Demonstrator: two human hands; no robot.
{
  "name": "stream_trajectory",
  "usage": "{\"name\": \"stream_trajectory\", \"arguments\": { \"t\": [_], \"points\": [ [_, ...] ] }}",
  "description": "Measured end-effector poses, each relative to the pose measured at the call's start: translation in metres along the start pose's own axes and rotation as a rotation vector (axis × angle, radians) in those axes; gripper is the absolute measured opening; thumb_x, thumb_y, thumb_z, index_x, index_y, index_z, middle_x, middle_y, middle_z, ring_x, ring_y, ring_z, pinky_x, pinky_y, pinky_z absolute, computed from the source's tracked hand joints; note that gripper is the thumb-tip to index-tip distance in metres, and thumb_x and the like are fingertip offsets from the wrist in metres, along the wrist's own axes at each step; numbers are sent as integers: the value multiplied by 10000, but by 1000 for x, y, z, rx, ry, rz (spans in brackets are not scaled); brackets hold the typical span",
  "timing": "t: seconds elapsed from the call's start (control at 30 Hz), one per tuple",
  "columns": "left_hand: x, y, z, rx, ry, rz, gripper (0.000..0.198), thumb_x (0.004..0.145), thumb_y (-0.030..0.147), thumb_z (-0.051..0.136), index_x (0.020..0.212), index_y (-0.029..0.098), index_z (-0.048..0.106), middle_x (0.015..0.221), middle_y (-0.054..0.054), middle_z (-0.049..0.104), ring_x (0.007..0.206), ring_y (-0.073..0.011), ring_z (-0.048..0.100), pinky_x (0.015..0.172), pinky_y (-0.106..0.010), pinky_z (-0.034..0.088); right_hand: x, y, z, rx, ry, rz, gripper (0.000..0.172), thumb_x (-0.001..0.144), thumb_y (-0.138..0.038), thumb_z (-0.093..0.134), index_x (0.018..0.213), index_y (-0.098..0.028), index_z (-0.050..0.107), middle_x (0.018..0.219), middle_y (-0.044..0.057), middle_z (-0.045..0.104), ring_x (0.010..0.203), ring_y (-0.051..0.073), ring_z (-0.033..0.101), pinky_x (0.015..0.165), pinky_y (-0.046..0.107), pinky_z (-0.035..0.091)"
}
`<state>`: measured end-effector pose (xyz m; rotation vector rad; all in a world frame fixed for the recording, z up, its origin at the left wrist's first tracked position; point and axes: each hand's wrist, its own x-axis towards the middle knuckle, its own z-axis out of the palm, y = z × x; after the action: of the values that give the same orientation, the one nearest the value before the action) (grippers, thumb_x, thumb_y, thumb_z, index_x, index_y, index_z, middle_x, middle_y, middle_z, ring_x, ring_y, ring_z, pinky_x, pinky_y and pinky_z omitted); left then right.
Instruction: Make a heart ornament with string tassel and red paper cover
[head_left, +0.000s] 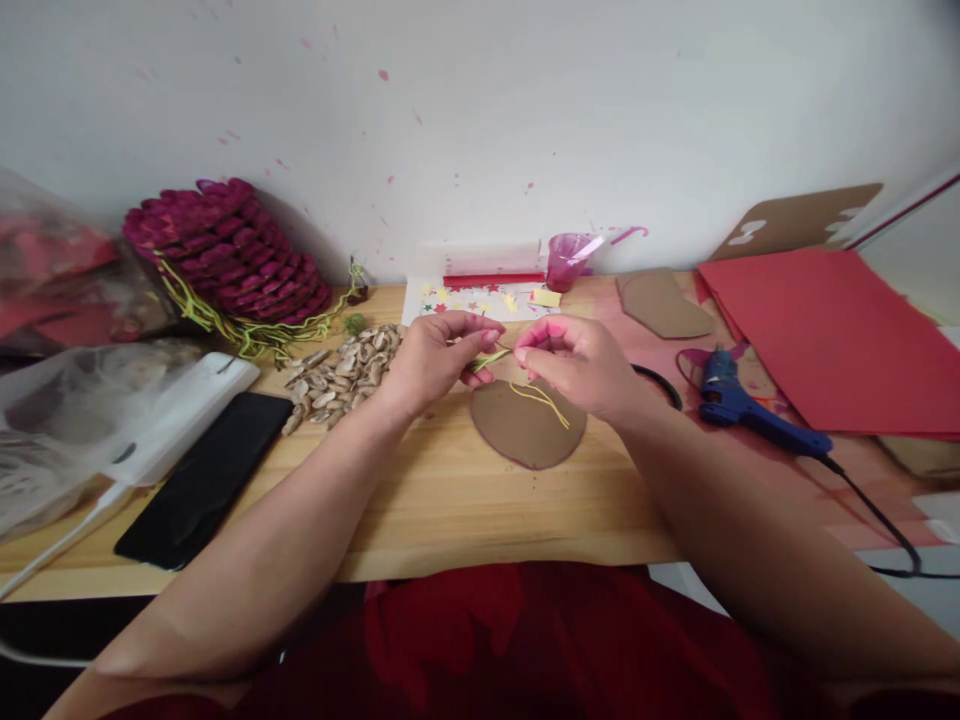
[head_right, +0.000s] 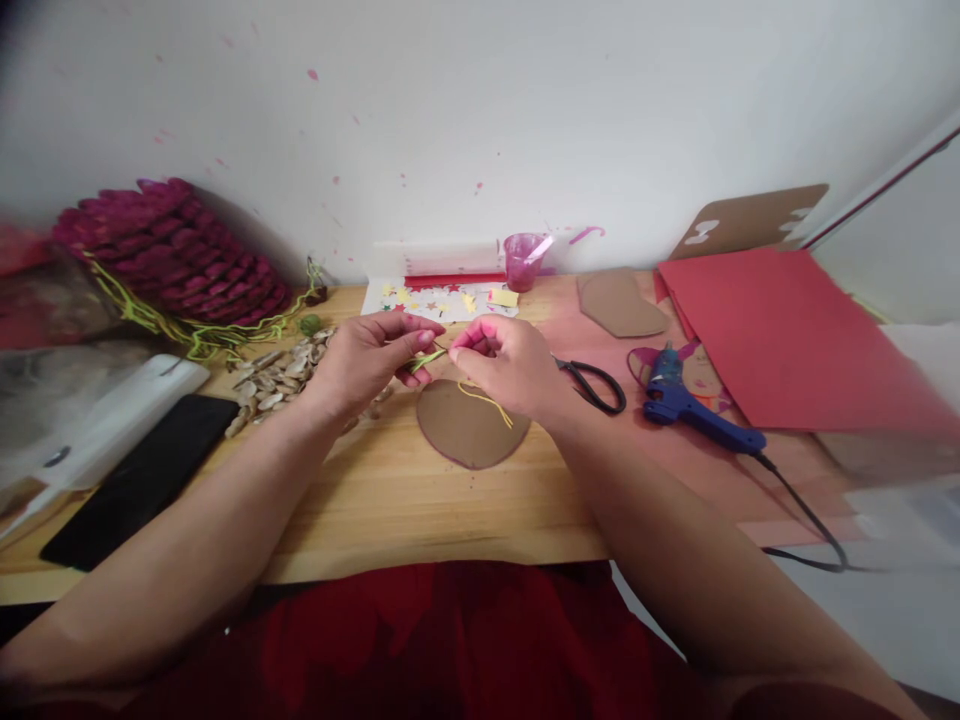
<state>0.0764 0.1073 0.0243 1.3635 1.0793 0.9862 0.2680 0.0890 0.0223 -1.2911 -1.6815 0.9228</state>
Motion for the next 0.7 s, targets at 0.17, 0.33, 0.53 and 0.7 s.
{"name": "stream_trajectory", "arguments": {
  "t": [0.17, 0.33, 0.53, 0.7],
  "points": [
    [-1, 0, 1, 67, -107, -82, 157, 826, 271, 745, 833, 124, 693, 682, -13, 681, 538, -103, 662, 511, -184, 538, 0, -2, 0, 7, -17, 42, 111, 777, -287, 674, 795, -178, 663, 691, 13, 658, 613, 149, 574, 563, 285, 426],
    [-4, -3, 3, 74, -49, 22, 195, 875, 331, 680, 809, 181, 575, 670, 37, 592, 448, -98, 615, 409, -191, 479, 0, 0, 1, 22, -61, 82, 81, 778, -265, 670, 781, -187, 650, 637, 5, 643, 578, 144, 565, 536, 276, 411],
    [-7, -8, 7, 259, -1, 176, 188, 924, 347, 602, 815, 201, 556, 656, 40, 587, 388, -70, 546, 348, -174, 382, -2, -1, 2, 95, -135, 132, 51, 761, -199, 657, 736, -200, 614, 606, -2, 623, 536, 126, 535, 487, 260, 368],
    [-5, -6, 10, 178, 4, 87, 199, 917, 350, 613, 805, 199, 545, 580, 59, 542, 345, -69, 501, 336, -189, 338, -1, -8, -2, 170, -128, 165, 77, 750, -174, 657, 697, -192, 604, 576, -16, 595, 519, 108, 507, 483, 250, 366]
  ]
}}
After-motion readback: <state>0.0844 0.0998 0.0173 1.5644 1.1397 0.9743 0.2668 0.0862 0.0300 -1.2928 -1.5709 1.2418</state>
